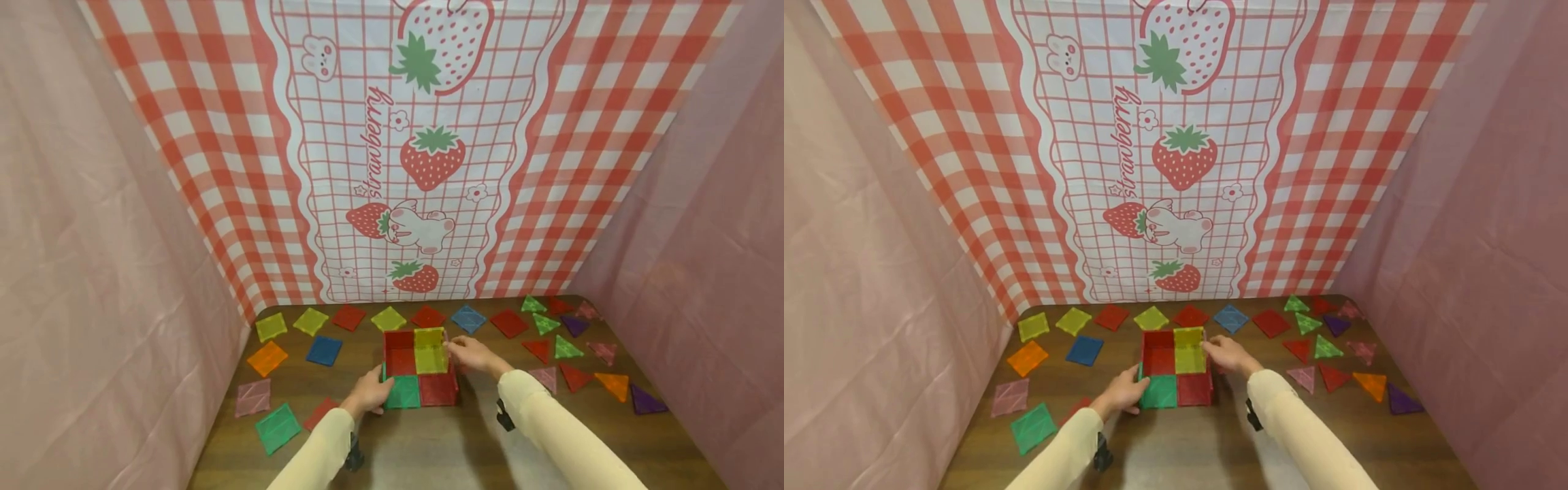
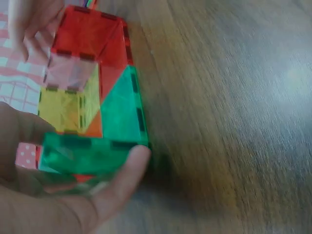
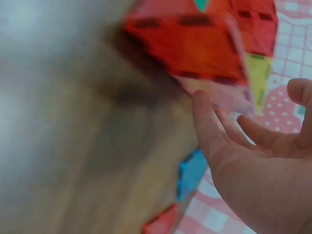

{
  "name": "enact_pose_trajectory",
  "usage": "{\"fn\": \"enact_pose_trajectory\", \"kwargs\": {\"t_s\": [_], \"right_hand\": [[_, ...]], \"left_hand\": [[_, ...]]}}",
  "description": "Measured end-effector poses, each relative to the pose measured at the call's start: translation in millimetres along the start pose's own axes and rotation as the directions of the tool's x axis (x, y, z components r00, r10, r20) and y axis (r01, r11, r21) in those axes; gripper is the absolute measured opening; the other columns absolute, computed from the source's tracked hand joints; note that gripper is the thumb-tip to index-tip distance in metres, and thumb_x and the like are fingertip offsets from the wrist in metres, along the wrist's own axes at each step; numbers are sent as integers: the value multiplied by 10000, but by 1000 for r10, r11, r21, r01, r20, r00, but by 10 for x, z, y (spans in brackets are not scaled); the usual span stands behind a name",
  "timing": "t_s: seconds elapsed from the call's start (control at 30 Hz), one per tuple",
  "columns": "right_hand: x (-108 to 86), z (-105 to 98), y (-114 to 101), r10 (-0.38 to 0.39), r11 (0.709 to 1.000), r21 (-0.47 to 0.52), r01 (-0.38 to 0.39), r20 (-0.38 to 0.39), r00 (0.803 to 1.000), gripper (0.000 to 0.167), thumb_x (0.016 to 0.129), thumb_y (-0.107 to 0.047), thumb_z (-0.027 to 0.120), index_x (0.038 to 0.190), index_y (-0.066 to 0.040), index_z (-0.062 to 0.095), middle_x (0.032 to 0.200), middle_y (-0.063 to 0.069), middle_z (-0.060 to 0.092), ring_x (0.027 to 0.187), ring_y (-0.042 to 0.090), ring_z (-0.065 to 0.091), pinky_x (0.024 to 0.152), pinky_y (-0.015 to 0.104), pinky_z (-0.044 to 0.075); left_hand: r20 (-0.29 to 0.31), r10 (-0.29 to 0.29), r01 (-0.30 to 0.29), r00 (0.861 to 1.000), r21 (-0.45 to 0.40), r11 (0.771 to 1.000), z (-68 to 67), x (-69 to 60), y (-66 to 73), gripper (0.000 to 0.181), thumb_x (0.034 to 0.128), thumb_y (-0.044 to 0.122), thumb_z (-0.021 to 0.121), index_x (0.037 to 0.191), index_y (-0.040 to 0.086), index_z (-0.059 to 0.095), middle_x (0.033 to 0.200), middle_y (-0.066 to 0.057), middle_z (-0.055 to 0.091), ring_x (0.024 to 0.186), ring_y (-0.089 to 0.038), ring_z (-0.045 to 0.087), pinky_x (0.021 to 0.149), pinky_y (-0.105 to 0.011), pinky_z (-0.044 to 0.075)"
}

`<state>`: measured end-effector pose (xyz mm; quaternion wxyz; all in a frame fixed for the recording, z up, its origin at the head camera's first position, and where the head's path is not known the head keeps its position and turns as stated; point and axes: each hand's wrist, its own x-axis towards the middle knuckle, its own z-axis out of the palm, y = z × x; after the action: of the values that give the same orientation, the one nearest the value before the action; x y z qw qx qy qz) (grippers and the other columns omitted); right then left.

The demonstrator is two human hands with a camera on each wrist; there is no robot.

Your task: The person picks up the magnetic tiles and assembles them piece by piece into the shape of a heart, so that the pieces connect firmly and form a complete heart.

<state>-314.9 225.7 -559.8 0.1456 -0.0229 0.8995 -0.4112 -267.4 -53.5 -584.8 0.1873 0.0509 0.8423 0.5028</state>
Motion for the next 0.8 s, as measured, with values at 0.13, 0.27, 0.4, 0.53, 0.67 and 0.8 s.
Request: {"fn": "enact_pose_trajectory", "kwargs": {"t_s": [0.13,0.27,0.4,0.53,0.67,0.8], "right_hand": [[131,-88,-185,-48,996,-80,45,-36,998,571,1066,-351,461,1460,62,454,1388,278,567,1303,456,525,1063,584,442],[242,-63,-295,-129,980,-160,119,-53,990,491,1065,-256,494,1438,63,482,1363,279,579,1287,463,529,1059,590,440],[294,38,-282,-175,962,-219,161,-44,984,460,1046,-178,539,1430,70,495,1327,284,576,1203,435,568,997,571,478],[303,129,-188,-183,953,-259,160,-70,981,451,1017,-133,593,1420,54,517,1276,254,578,1092,355,586,930,530,500],[318,138,-125,-186,948,-282,148,-113,976,428,998,-131,628,1387,31,556,1242,225,593,1061,331,588,910,522,502],[303,93,-96,-156,951,-288,116,-122,980,391,993,-161,639,1335,25,596,1223,230,608,1086,368,597,915,540,509]], "left_hand": [[-46,2,2,999,96,995,59,-37,-26,472,999,201,533,1383,-67,476,958,-204,619,638,-213,606,506,-406,584],[-76,-13,25,997,158,987,113,-69,-42,438,977,188,551,1322,-77,495,933,-213,618,624,-221,606,482,-403,578],[-69,-51,64,996,206,976,138,-104,-13,477,972,192,558,1366,-60,469,905,-224,647,613,-228,611,483,-400,571],[-47,-49,58,998,219,974,142,-122,15,404,969,175,549,1311,-36,507,641,-111,616,474,-176,559,432,-340,525],[-58,-6,17,998,191,981,123,-106,11,313,948,125,559,1214,-40,559,540,-39,563,424,-123,523,402,-283,489],[-84,6,8,996,165,986,67,-71,-7,338,935,99,562,1243,-39,575,573,-49,574,441,-124,543,421,-298,520]]}}
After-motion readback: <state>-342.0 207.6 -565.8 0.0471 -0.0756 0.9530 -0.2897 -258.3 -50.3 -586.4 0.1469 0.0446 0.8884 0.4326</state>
